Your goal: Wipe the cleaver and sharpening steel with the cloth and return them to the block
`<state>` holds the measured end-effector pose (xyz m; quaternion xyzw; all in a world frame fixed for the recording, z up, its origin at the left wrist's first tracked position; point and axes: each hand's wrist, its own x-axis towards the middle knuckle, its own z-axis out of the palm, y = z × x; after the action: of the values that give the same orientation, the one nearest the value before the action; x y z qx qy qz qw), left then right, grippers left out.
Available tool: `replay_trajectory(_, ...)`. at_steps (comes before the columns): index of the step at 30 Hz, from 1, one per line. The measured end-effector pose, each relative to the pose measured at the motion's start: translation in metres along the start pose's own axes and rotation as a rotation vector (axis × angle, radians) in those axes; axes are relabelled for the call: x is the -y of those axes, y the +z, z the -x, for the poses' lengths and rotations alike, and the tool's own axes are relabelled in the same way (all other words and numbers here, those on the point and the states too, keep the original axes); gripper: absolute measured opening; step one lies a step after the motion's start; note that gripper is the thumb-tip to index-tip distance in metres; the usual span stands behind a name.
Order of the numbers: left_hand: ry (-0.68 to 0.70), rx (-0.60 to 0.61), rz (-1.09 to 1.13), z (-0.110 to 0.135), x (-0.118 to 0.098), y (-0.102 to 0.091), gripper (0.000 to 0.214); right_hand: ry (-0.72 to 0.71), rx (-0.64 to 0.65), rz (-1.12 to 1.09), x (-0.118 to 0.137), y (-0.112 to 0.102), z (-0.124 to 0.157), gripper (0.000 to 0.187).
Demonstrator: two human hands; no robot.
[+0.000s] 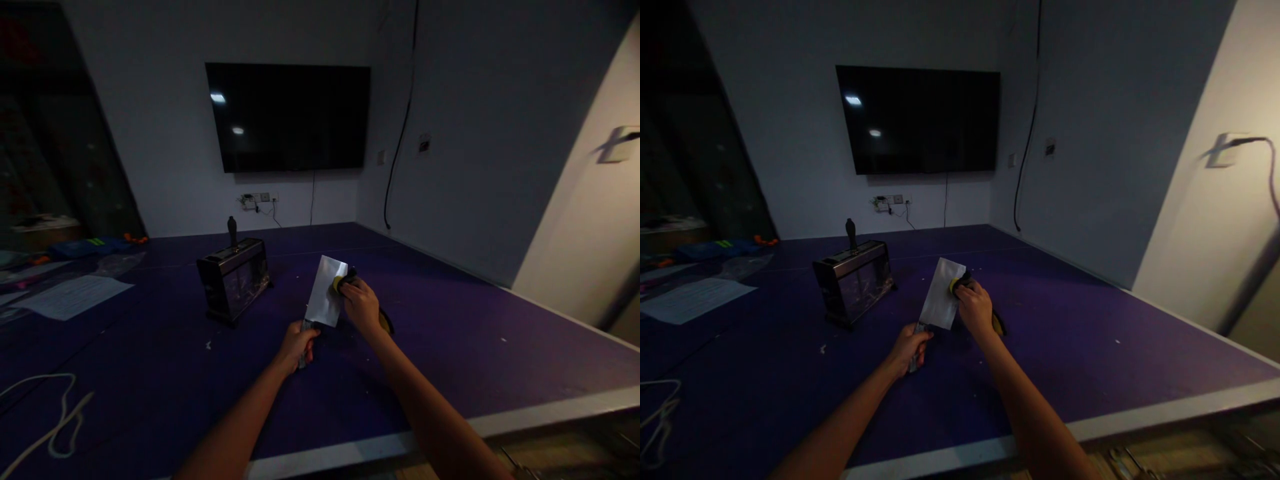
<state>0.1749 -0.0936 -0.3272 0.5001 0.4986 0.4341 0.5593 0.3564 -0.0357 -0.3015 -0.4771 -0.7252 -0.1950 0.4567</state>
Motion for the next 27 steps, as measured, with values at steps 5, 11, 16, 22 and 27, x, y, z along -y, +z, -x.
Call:
replay_trajectory(5,-0.010,-0.078,0.106,-0.004,-0.003,-0.003,0.014,-0.106,0.151,-0.002,0.022,0.001,0.001,0.032)
replay_trajectory(11,0.012,-0.152,0.257,-0.006,-0.004,-0.003,0.015,-0.216,0.254,-0.048,0.037,0.003,0.006,0.031)
replay_trajectory(16,0.019,-0.171,0.288,-0.008,-0.004,-0.004,0.016,-0.261,0.320,-0.074,0.046,0.005,0.008,0.031)
replay_trajectory(22,0.009,-0.179,0.291,-0.010,-0.004,-0.007,0.017,-0.298,0.414,-0.065,0.054,0.004,0.007,0.029)
replay_trajectory(27,0.001,-0.168,0.254,-0.008,-0.005,-0.007,0.015,-0.282,0.410,-0.054,0.049,0.002,0.006,0.029)
